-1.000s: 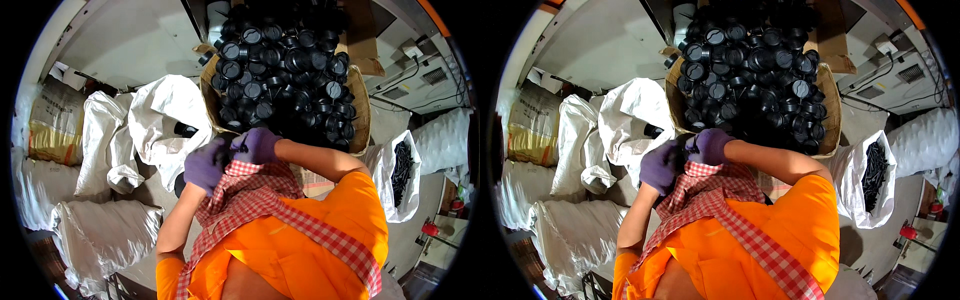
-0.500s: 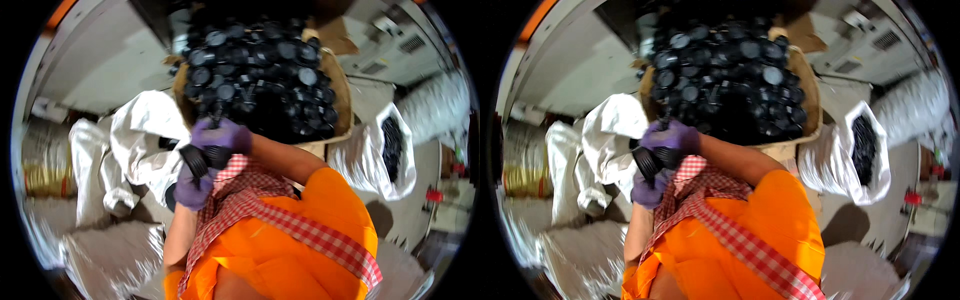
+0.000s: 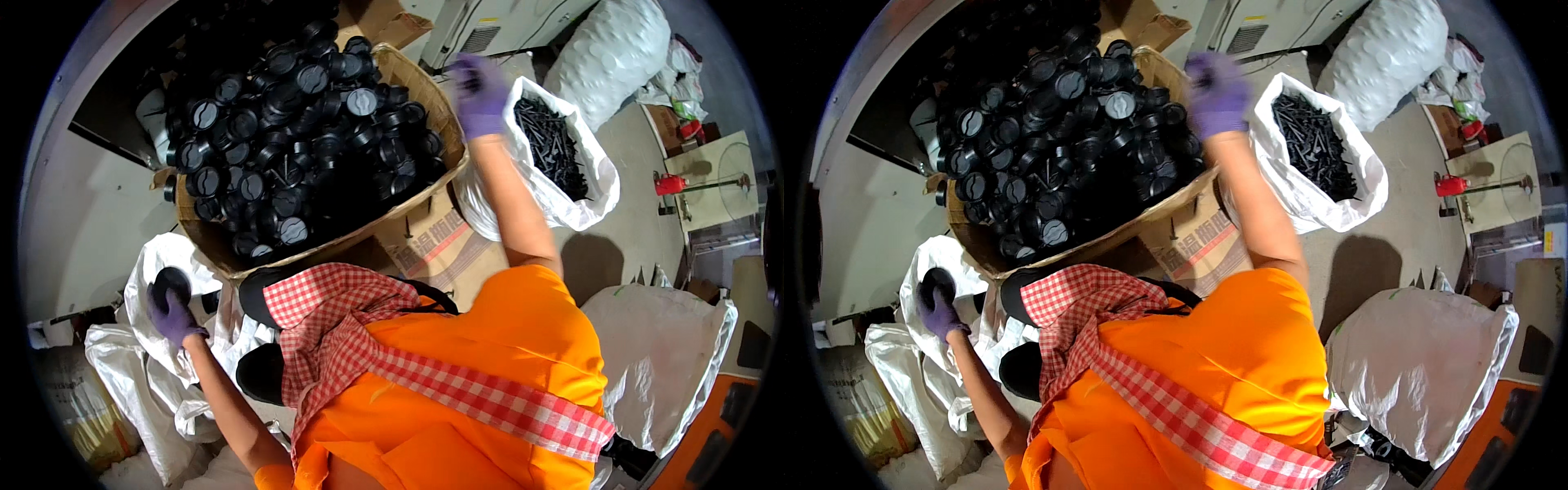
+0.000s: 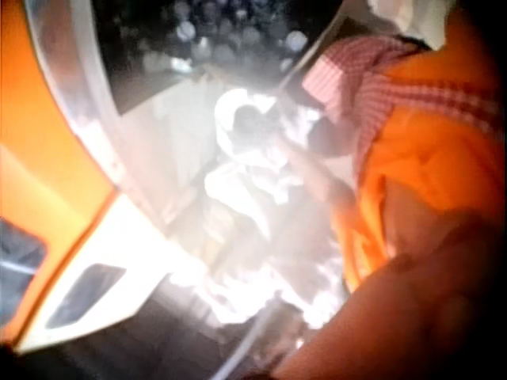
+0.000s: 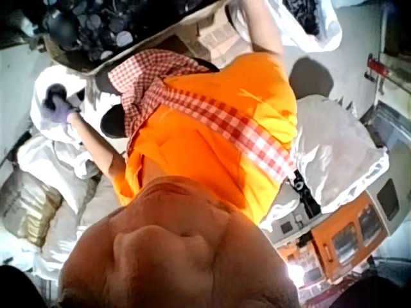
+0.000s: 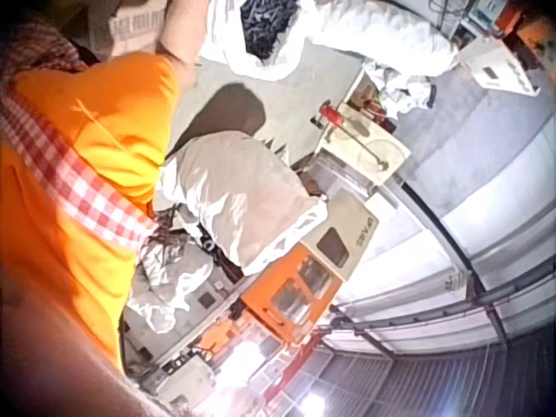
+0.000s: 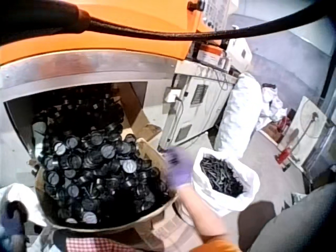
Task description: The person, wearing gloves, puts round black plastic lids into a white bag one by one, then puts the lid on a container and places it into a box.
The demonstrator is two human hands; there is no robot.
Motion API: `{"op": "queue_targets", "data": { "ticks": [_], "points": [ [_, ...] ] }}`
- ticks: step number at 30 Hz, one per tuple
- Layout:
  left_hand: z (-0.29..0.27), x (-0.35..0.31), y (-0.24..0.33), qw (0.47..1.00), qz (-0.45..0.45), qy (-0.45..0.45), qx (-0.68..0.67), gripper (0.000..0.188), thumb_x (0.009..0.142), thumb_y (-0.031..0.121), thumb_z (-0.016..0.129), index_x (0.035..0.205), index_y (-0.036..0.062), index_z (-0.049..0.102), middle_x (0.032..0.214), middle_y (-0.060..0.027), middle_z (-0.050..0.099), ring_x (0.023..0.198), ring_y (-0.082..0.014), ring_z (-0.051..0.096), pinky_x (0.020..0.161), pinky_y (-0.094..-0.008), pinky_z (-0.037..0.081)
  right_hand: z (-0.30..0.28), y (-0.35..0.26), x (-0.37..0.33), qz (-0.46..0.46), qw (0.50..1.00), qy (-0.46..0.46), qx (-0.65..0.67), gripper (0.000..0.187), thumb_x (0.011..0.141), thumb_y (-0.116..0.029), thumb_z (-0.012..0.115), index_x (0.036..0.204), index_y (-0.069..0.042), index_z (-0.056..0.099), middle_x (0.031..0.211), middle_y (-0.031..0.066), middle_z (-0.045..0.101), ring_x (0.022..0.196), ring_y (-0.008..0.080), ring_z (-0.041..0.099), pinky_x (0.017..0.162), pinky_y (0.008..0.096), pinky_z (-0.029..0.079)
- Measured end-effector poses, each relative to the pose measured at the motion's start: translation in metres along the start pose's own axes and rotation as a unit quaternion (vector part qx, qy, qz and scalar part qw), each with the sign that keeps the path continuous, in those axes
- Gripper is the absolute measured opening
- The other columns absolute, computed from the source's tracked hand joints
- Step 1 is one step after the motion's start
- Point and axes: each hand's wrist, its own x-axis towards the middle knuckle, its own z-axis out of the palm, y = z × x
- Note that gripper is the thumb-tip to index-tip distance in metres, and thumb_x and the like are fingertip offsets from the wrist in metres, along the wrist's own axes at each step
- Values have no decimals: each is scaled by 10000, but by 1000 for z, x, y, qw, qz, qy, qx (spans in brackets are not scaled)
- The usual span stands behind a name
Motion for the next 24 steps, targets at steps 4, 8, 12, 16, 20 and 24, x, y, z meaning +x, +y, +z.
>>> {"op": "queue_targets", "data": {
  "ticks": [4,8,12,16,20,24],
  "points": [
    [6,-3,-61,965,-218,-75,122,433,806,219,602,1210,75,543,1211,-170,544,1093,-311,531,939,-367,406,-125,110,13,209,904,-11,-374,237,773,-287,636,942,-121,633,932,113,634,874,289,614,740,403,480],
    [17,-53,-131,911,-87,-244,320,460,817,269,604,1225,79,509,1251,-157,510,1127,-316,499,952,-381,383,-156,111,-3,462,640,-341,-511,958,666,-719,535,1412,-184,260,1485,115,181,1342,389,199,1066,521,213],
    [51,-77,-99,935,-150,-261,187,455,846,306,574,1214,54,486,1211,-79,534,1101,-252,508,935,-336,374,-168,143,0,407,652,-264,-582,623,774,-558,521,1295,-222,464,1313,74,487,1186,290,484,962,441,383],
    [74,-115,-112,856,-92,-471,193,383,824,244,541,1151,47,527,1144,-157,565,1066,-286,542,873,-373,426,-127,158,20,161,877,-119,-436,312,853,-295,520,1117,-152,605,1117,114,602,958,305,602,825,412,467],
    [63,-128,-72,809,-123,-529,224,402,757,238,596,1087,9,573,1095,-216,588,1027,-342,566,817,-386,481,-14,113,8,74,974,-140,-160,290,870,-243,531,1104,-88,604,1047,128,630,949,274,613,821,341,459],
    [53,-130,-65,724,-63,-605,325,405,745,238,599,1088,23,588,1098,-210,591,1033,-332,568,845,-393,471,119,-31,-38,48,909,-403,95,249,830,-181,585,1058,-86,616,1028,141,621,977,278,588,865,337,437]
  ]
}}
